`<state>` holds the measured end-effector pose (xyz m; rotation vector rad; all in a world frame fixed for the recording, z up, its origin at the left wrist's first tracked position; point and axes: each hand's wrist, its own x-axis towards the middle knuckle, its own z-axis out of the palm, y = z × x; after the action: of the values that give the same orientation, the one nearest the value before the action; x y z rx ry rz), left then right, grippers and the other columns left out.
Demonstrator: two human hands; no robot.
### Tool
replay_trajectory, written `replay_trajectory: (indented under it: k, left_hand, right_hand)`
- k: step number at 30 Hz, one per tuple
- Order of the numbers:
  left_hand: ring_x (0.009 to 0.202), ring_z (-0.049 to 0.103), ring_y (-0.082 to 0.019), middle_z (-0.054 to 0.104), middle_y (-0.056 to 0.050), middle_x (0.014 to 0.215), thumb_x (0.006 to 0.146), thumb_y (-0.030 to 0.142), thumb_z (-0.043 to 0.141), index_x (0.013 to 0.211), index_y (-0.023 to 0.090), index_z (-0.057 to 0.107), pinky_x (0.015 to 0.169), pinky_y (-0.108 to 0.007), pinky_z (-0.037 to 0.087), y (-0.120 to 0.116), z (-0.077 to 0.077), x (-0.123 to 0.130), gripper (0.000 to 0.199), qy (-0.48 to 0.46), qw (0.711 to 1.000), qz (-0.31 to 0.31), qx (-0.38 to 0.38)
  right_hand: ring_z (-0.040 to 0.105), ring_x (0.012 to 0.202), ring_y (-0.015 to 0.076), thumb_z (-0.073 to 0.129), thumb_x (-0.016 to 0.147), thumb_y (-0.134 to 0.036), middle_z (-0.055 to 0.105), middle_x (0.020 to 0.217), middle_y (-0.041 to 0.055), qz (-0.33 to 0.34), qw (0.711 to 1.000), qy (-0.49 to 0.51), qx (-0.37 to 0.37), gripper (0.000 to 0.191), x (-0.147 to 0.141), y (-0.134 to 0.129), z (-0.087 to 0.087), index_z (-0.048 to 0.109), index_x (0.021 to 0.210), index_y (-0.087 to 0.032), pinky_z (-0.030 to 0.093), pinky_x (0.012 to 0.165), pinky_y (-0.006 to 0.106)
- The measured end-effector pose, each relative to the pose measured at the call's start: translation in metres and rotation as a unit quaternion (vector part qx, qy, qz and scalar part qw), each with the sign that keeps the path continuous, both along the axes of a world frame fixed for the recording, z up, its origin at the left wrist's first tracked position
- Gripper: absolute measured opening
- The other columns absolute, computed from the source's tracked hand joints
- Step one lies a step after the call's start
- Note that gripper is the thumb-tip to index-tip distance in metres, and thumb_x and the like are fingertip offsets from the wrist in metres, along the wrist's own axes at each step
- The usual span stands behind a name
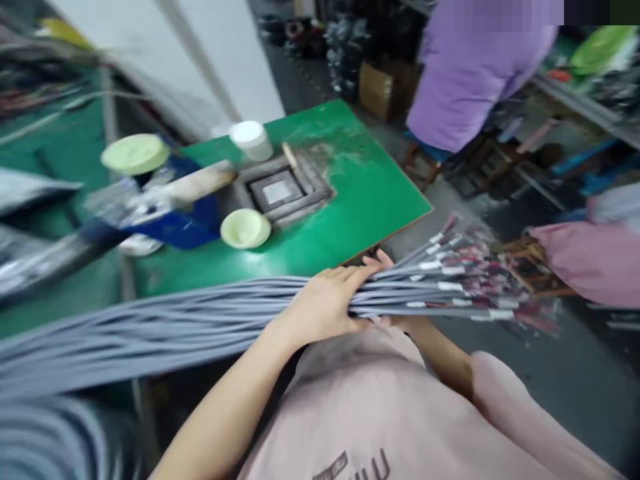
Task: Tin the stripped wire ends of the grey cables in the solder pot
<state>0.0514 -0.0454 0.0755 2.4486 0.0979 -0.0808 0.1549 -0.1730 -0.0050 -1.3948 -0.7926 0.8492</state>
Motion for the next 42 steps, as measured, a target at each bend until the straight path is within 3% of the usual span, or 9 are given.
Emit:
replay_trajectory:
  k: [2, 4, 8, 12, 23, 33, 37, 40, 42]
  left_hand:
    - [0.111, 0.061, -0.026, 0.061, -0.009, 0.13, 0.075, 0.047, 0.069, 0.139, 0.022, 0.043, 0.096, -0.035, 0.046, 0.016, 0.006, 0.001, 0.073, -0.02, 0.998, 0.035, -0.052]
    - [0.107, 0.062, -0.025, 0.063, -0.007, 0.127, 0.075, 0.046, 0.07, 0.133, 0.02, 0.049, 0.093, -0.032, 0.048, 0.034, 0.008, 0.007, 0.068, -0.013, 0.99, 0.024, -0.137]
    - [0.099, 0.063, -0.025, 0.07, -0.007, 0.108, 0.076, 0.053, 0.066, 0.112, 0.014, 0.063, 0.09, -0.033, 0.05, 0.065, -0.006, 0.023, 0.054, -0.01, 0.955, 0.086, -0.284]
    - [0.092, 0.065, -0.025, 0.072, -0.008, 0.099, 0.075, 0.057, 0.066, 0.102, 0.013, 0.068, 0.084, -0.034, 0.051, 0.078, -0.026, 0.035, 0.052, 0.049, 0.921, 0.114, -0.369]
    - [0.107, 0.062, -0.027, 0.072, -0.006, 0.107, 0.075, 0.05, 0.07, 0.11, 0.016, 0.07, 0.1, -0.037, 0.043, 0.076, -0.033, 0.039, 0.048, 0.035, 0.923, 0.06, -0.378]
    - [0.104, 0.063, -0.027, 0.073, -0.006, 0.106, 0.072, 0.055, 0.071, 0.106, 0.017, 0.071, 0.098, -0.037, 0.045, 0.075, -0.038, 0.04, 0.051, 0.047, 0.926, 0.078, -0.367]
    - [0.09, 0.067, -0.024, 0.074, -0.006, 0.096, 0.073, 0.054, 0.07, 0.104, 0.016, 0.07, 0.086, -0.035, 0.051, 0.076, -0.022, 0.042, 0.048, 0.083, 0.913, 0.107, -0.384]
    - [0.079, 0.067, -0.022, 0.073, -0.005, 0.088, 0.074, 0.052, 0.07, 0.098, 0.015, 0.07, 0.075, -0.031, 0.053, 0.084, 0.009, 0.042, 0.044, 0.075, 0.926, 0.151, -0.337]
    - [0.084, 0.066, -0.022, 0.073, -0.004, 0.095, 0.073, 0.049, 0.071, 0.102, 0.016, 0.069, 0.075, -0.03, 0.054, 0.09, 0.032, 0.041, 0.044, 0.029, 0.944, 0.173, -0.279]
  right_hand:
    - [0.043, 0.136, 0.0281, 0.075, 0.052, -0.073, 0.039, 0.15, 0.0055, -0.03, 0.988, 0.036, 0.149, 0.114, 0.012, 0.004, 0.016, 0.024, 0.146, -0.034, 0.04, 0.111, 0.046]
    - [0.048, 0.132, 0.0282, 0.076, 0.058, -0.065, 0.043, 0.148, 0.0043, -0.05, 0.974, 0.028, 0.219, 0.098, 0.019, 0.022, 0.034, 0.035, 0.142, -0.033, 0.043, 0.109, 0.046]
    - [0.067, 0.102, 0.0267, 0.071, 0.071, -0.053, 0.069, 0.114, 0.0065, -0.126, 0.984, 0.028, 0.123, 0.049, 0.024, 0.066, 0.059, 0.064, 0.108, -0.022, 0.054, 0.091, 0.043]
    - [0.068, 0.084, 0.0245, 0.074, 0.067, -0.042, 0.072, 0.087, 0.0053, -0.203, 0.978, -0.011, 0.055, 0.033, 0.032, 0.081, 0.058, 0.065, 0.087, -0.018, 0.057, 0.076, 0.038]
    - [0.066, 0.073, 0.0227, 0.073, 0.066, -0.038, 0.069, 0.073, 0.0024, -0.2, 0.978, -0.045, 0.037, 0.023, 0.033, 0.068, 0.052, 0.064, 0.075, -0.02, 0.056, 0.066, 0.035]
    - [0.066, 0.081, 0.0251, 0.073, 0.069, -0.038, 0.069, 0.073, 0.0021, -0.185, 0.98, -0.033, 0.063, 0.02, 0.034, 0.067, 0.042, 0.065, 0.073, -0.021, 0.057, 0.075, 0.039]
    - [0.067, 0.078, 0.0231, 0.075, 0.069, -0.04, 0.069, 0.076, 0.0015, -0.178, 0.978, 0.029, 0.103, 0.023, 0.038, 0.075, 0.041, 0.066, 0.077, -0.02, 0.057, 0.074, 0.037]
    - [0.067, 0.077, 0.0216, 0.075, 0.07, -0.042, 0.069, 0.079, 0.0003, -0.135, 0.976, 0.078, 0.154, 0.026, 0.049, 0.094, 0.056, 0.067, 0.083, -0.021, 0.057, 0.074, 0.037]
    - [0.068, 0.086, 0.0221, 0.075, 0.069, -0.044, 0.071, 0.084, -0.0005, -0.084, 0.976, 0.071, 0.188, 0.029, 0.058, 0.111, 0.069, 0.068, 0.087, -0.023, 0.057, 0.083, 0.038]
